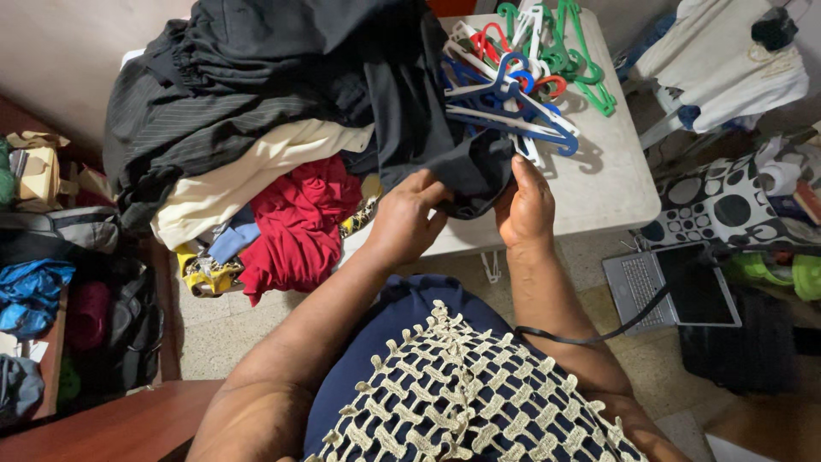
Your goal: The person picks up a pair of black trousers from a pile on a table, selects a plastic hanger from a stack, slides the hanger into the trousers by hand, and hangs them on a rod inside a closet.
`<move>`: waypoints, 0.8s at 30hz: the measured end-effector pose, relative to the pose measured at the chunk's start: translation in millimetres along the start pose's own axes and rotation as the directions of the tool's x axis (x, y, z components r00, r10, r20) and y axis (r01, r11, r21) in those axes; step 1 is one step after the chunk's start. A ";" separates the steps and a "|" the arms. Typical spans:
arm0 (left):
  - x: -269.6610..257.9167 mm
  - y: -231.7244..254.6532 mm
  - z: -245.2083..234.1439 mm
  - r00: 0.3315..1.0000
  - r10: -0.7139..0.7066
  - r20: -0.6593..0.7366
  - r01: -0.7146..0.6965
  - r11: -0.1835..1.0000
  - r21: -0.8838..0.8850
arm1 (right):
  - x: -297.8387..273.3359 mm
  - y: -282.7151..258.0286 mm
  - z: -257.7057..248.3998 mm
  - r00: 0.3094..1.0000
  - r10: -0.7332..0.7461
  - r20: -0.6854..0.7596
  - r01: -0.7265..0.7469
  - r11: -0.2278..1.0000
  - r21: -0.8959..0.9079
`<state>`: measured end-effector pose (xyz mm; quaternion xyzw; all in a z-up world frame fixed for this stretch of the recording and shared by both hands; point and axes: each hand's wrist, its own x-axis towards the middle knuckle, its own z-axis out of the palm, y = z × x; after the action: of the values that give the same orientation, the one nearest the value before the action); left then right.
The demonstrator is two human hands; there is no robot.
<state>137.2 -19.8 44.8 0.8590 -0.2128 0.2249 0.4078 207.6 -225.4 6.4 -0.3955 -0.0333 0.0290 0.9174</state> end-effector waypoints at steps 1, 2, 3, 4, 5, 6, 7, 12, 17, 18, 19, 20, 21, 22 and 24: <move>0.0 -1.2 0.5 1.000 -0.003 0.014 0.002 1.000 0.016 | 0.0 1.2 1.3 1.000 -0.013 -0.001 0.013 1.000 -0.016; 0.3 -2.0 2.0 1.000 -0.006 0.029 0.005 0.999 0.034 | -0.7 2.8 2.1 1.000 -0.026 -0.001 0.026 0.999 -0.031; 0.4 -2.7 2.9 0.999 -0.009 0.044 0.007 0.999 0.051 | -0.8 4.4 2.6 0.999 -0.039 -0.002 0.039 0.998 -0.046; -0.3 -3.3 2.7 0.999 0.000 0.043 -0.002 0.999 0.049 | -0.7 6.2 2.5 0.999 -0.034 0.003 0.034 0.998 -0.046; -0.8 -3.4 2.1 0.999 0.010 0.042 -0.012 0.999 0.046 | -0.2 7.9 1.7 1.000 -0.029 0.007 0.029 0.999 -0.046; -0.7 -3.1 1.2 0.999 0.021 0.042 -0.023 0.999 0.043 | 0.4 9.4 0.1 1.000 -0.026 0.011 0.026 0.999 -0.046; -0.3 -2.1 -0.2 0.998 0.045 0.043 -0.046 0.998 0.036 | 1.2 12.1 -1.4 0.999 -0.035 -0.007 0.035 0.997 -0.063; 7.3 14.4 -13.0 0.993 0.115 0.023 -0.113 0.990 -0.081 | 3.2 18.2 -2.6 0.996 -0.026 -0.085 0.013 0.990 -0.141; 12.1 21.6 -16.7 0.991 0.119 0.053 -0.119 0.993 -0.002 | 1.9 17.1 -1.1 0.994 -0.083 -0.065 0.061 0.958 -0.280; 11.8 19.8 -15.2 0.994 0.106 0.035 -0.107 0.994 0.006 | 2.2 17.1 -1.4 0.993 -0.105 -0.059 0.080 0.938 -0.336; 11.8 16.4 -13.8 0.995 0.103 0.012 -0.103 0.995 0.007 | 2.1 16.7 -2.2 0.993 -0.109 -0.039 0.090 0.941 -0.327; 11.5 12.1 -12.5 0.995 0.098 -0.010 -0.098 0.995 0.008 | 1.5 16.3 -3.6 0.994 -0.110 -0.019 0.098 0.943 -0.318; 10.6 8.0 -11.1 0.995 0.093 -0.032 -0.093 0.996 0.008 | 0.9 16.4 -5.2 0.994 -0.112 0.000 0.106 0.945 -0.308; 8.5 4.5 -10.1 0.996 0.078 -0.037 -0.077 0.997 0.016 | 1.4 16.9 -6.7 0.992 -0.124 -0.008 0.116 0.948 -0.297; 4.9 -1.1 -8.9 0.998 0.048 -0.049 -0.047 0.998 0.032 | 3.8 17.0 -9.8 0.989 -0.147 -0.022 0.136 0.952 -0.275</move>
<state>139.9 -12.9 51.9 0.8541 -0.2195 0.2591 0.3940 211.7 -220.5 -12.5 -0.5150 -0.0459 -0.0498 0.8545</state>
